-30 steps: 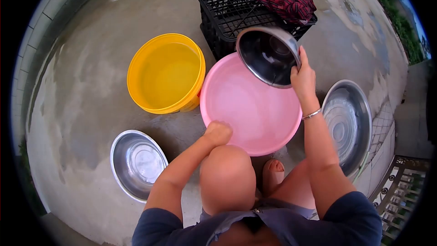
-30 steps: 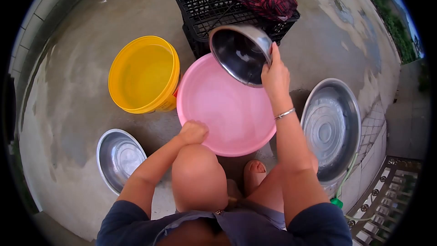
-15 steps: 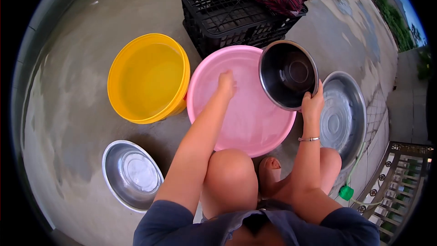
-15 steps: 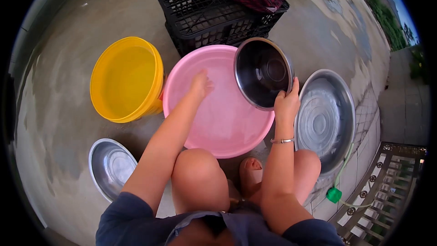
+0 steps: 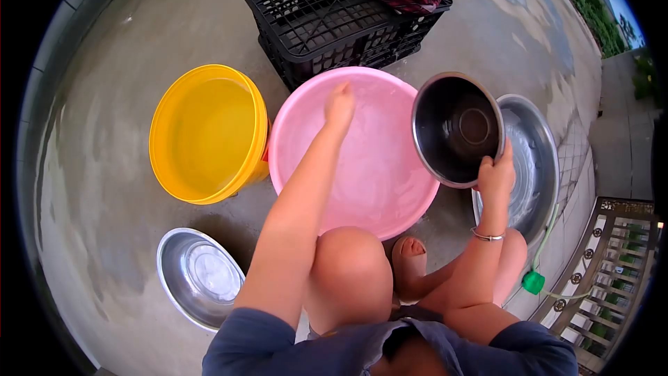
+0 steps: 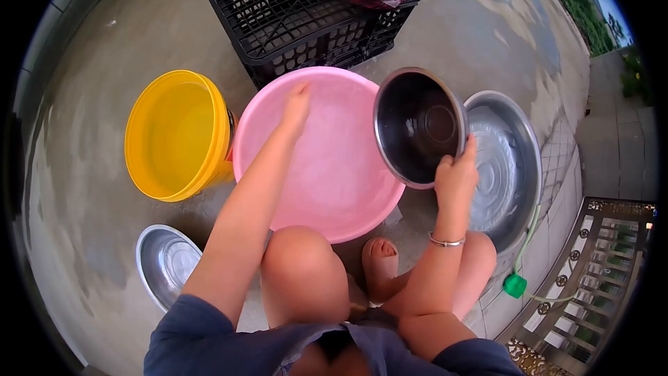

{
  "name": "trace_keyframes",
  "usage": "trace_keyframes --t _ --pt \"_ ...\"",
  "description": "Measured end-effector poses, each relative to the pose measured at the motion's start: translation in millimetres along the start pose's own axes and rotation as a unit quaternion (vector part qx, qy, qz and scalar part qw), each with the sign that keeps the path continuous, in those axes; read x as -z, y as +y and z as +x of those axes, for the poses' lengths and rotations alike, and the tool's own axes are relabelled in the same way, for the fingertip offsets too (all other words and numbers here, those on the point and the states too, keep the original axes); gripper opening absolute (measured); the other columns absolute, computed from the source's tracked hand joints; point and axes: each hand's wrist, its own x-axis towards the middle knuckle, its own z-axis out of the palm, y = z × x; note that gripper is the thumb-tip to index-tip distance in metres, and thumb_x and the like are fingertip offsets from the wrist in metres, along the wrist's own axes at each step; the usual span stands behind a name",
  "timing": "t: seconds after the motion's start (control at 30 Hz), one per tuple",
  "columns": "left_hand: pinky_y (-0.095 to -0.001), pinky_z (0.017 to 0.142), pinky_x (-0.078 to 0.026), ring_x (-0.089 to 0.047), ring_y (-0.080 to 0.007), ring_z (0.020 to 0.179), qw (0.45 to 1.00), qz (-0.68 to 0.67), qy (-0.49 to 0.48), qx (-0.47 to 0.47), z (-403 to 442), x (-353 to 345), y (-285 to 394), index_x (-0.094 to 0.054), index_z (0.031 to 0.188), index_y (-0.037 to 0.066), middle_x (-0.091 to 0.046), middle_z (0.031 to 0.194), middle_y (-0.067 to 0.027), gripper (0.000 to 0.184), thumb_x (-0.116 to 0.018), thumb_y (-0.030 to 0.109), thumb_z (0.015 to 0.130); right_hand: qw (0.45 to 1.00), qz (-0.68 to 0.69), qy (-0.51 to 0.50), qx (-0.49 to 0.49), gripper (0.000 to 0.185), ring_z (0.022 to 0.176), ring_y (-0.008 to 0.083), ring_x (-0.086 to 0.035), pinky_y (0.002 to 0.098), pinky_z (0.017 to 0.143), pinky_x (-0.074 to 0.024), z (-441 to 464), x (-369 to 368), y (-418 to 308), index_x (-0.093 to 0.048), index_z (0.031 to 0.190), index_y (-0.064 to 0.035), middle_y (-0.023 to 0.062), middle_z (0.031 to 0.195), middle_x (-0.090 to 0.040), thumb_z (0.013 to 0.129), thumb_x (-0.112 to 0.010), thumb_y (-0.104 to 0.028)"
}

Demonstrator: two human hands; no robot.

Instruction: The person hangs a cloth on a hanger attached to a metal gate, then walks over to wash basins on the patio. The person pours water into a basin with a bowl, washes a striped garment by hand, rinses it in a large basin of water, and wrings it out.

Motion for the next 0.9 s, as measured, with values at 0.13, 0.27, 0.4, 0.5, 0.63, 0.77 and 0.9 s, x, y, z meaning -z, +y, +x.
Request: trace_keyframes --t 0.13,0.27,0.4,0.5,0.63,0.77,0.9 --pt "-0.0328 0.083 -0.039 -0.051 -0.0287 0.1 0.997 0.053 -0.028 0.045 -50.4 30.5 -43.4 -0.053 0.107 0.001 -0.055 0.104 -0.0199 0.034 -0.04 0.023 0.085 0.994 -0.022 -0.011 0.104 0.06 0.082 0.0387 -0.055 0.045 0.068 -0.0438 -18.6 -37.5 -15.9 -0.027 0.128 -0.0098 0.0212 0.097 -0.055 0.072 -0.05 -0.005" --pt "-0.0335 0.084 -0.039 -0.051 -0.0282 0.1 0.981 -0.025 -0.021 0.191 -82.3 47.2 -28.6 -0.052 0.107 -0.002 -0.056 0.103 -0.0198 0.036 -0.038 0.024 0.086 0.992 0.015 -0.041 0.121 0.065 0.089 0.035 -0.053 0.0449 0.072 -0.0435 -44.8 -87.3 -25.0 -0.023 0.13 -0.0123 0.0139 0.108 -0.049 0.071 -0.05 -0.002" --pt "-0.0338 0.084 -0.038 -0.05 -0.0266 0.101 0.964 -0.053 -0.009 0.261 -87.0 57.0 -46.7 -0.049 0.109 -0.004 -0.054 0.104 -0.019 0.04 -0.037 0.026 0.087 0.986 0.018 -0.073 0.147 0.063 0.079 0.0341 -0.057 0.0435 0.062 -0.0467 -66.7 -124.4 -20.6 -0.024 0.129 -0.0083 0.0198 0.104 -0.05 0.071 -0.049 -0.002" --pt "-0.0333 0.086 -0.037 -0.048 -0.0246 0.103 0.953 -0.046 0.042 0.297 -90.1 64.5 -51.3 -0.046 0.113 -0.004 -0.051 0.11 -0.0172 0.044 -0.037 0.031 0.087 0.943 0.182 -0.26 -0.101 0.056 0.063 0.0353 -0.06 0.0418 0.051 -0.0515 -76.9 -130.7 -24.6 -0.028 0.125 -0.0034 0.0253 0.094 -0.051 0.071 -0.045 -0.001" --pt "-0.0353 0.088 -0.035 -0.044 -0.022 0.106 0.938 -0.193 -0.01 0.287 -95.8 79.1 -30.5 -0.039 0.122 0.003 -0.043 0.122 -0.0115 0.045 -0.033 0.035 0.09 0.759 0.424 -0.372 -0.327 0.03 0.063 0.0345 -0.061 0.0444 0.048 -0.0547 -82.7 -129.7 -18.6 -0.039 0.096 0.0115 0.0216 0.081 -0.055 0.069 -0.042 0.0" --pt "-0.0283 0.089 -0.034 -0.044 -0.0169 0.105 0.959 -0.231 0.033 0.161 -115.7 80.6 24.6 -0.039 0.12 0.0 -0.047 0.116 -0.008 0.038 -0.032 0.026 0.093 0.695 0.491 -0.407 -0.333 0.029 0.061 0.0348 -0.061 0.0425 0.048 -0.0556 -82.6 -109.4 -15.5 -0.04 0.095 0.0116 0.0212 0.079 -0.056 0.069 -0.04 -0.002" --pt "-0.0297 0.089 -0.035 -0.045 -0.0179 0.105 0.92 -0.347 0.054 0.176 -129.2 98.5 80.1 -0.04 0.119 0.001 -0.047 0.115 -0.0095 0.036 -0.031 0.025 0.093 0.723 0.491 -0.419 -0.246 0.038 0.057 0.0322 -0.061 0.0393 0.044 -0.0554 -75.5 -63.2 -53.5 -0.038 0.104 0.0092 0.0212 0.079 -0.056 0.068 -0.04 -0.003"
